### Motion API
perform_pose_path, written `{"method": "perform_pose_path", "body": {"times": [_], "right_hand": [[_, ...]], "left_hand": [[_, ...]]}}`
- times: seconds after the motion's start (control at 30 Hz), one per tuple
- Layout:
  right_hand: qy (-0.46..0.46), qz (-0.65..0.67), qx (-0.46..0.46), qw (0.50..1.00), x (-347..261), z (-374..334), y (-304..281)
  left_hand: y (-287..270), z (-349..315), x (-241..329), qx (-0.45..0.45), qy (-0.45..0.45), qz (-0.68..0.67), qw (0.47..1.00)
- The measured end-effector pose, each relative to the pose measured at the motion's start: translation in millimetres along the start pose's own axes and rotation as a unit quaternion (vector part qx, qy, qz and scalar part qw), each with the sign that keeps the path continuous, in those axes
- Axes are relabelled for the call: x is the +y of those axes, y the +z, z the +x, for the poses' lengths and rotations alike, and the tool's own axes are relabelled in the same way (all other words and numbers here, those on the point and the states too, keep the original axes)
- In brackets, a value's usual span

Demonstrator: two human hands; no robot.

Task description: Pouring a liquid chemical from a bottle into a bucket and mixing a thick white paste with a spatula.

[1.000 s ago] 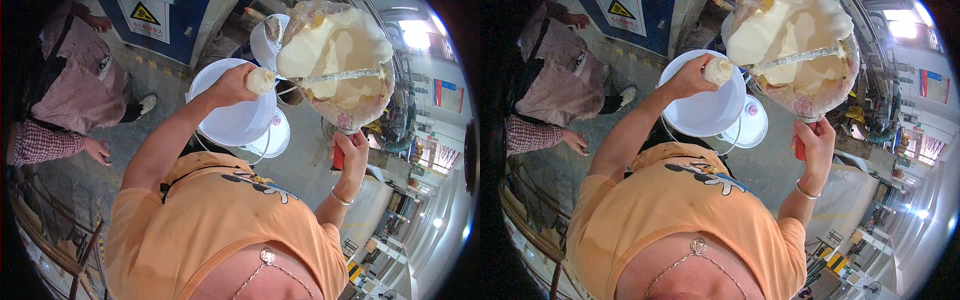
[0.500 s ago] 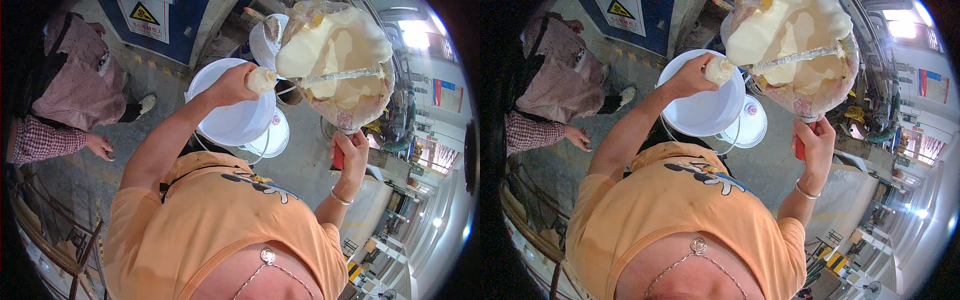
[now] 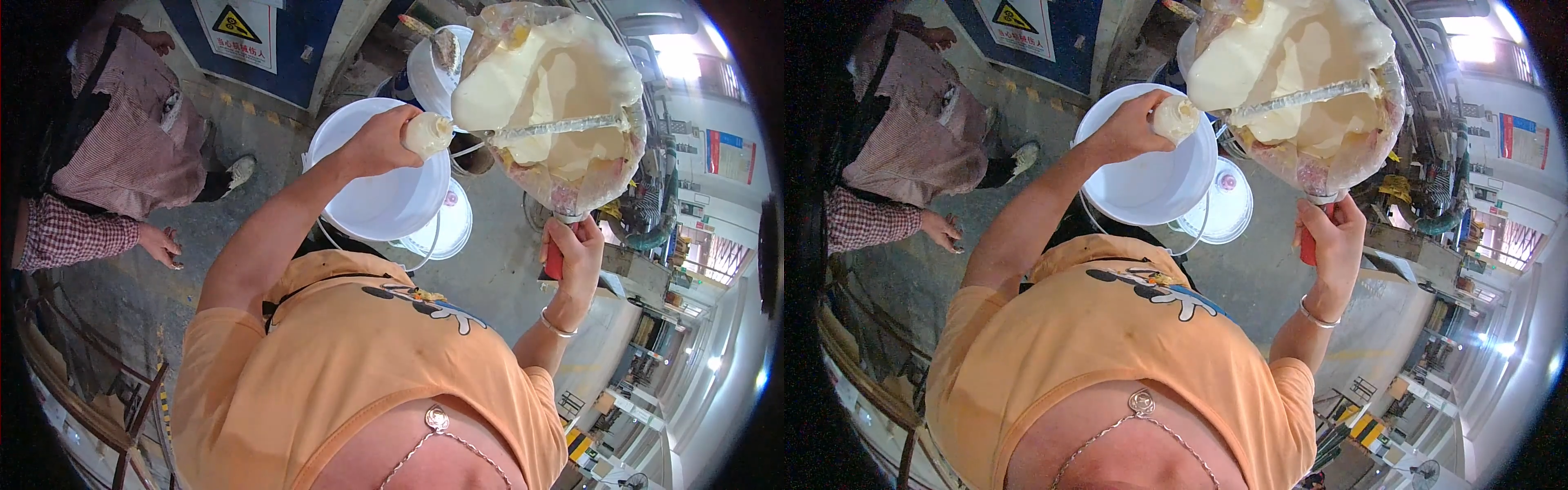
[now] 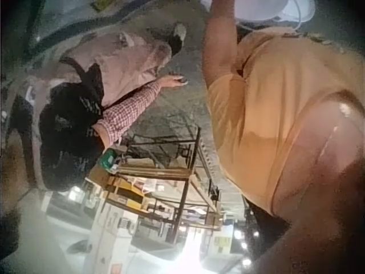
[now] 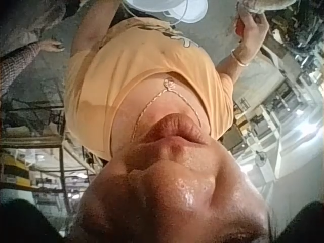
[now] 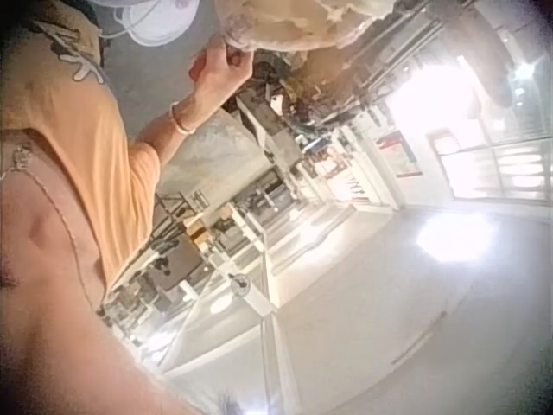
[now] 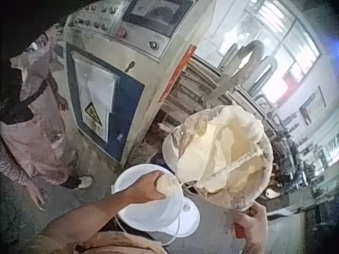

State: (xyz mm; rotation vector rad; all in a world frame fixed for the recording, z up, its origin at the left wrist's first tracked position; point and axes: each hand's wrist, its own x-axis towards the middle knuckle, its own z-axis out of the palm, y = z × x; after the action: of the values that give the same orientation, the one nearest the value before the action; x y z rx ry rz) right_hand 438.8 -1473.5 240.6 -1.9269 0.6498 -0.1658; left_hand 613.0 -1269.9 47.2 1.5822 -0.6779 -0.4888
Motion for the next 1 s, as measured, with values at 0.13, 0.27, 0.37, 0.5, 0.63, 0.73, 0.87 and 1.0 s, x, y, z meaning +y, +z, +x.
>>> {"method": "perform_pose_path", "body": {"times": [0.13,0.27,0.37,0.5,0.63,0.73,0.87,1.0], "right_hand": [[-0.004,0.011,-0.008,1.0,0.7,-1.7,-0.8],[0.002,-0.003,0.0,1.0,0.1,-1.8,0.3],[-0.004,-0.003,0.001,1.0,0.2,-2.0,-1.3],[0.008,-0.006,0.0,1.0,0.5,-3.2,-1.6],[0.007,-0.018,0.002,1.0,-0.9,-3.2,-1.2],[-0.002,-0.008,0.0,1.0,1.2,-1.6,-2.3],[0.0,-0.011,0.004,1.0,2.0,-3.4,-3.9],[-0.012,0.003,0.007,1.0,2.1,-2.6,-1.3]], "left_hand": [[1.0,0.6,-4.6,0.021,0.024,-0.029,0.999],[1.9,0.4,-5.5,0.024,0.023,-0.023,0.999],[0.8,-0.4,-3.1,0.023,0.016,-0.017,0.999],[-0.9,-1.8,1.2,-0.001,-0.005,0.002,1.0],[0.1,-1.0,-5.2,0.003,0.004,-0.006,1.0],[2.3,-1.2,-2.9,0.024,0.008,0.003,1.0],[-0.9,0.0,-1.2,-0.004,-0.004,-0.003,1.0],[1.4,-0.4,-0.3,-0.001,0.003,-0.004,1.0]]}}
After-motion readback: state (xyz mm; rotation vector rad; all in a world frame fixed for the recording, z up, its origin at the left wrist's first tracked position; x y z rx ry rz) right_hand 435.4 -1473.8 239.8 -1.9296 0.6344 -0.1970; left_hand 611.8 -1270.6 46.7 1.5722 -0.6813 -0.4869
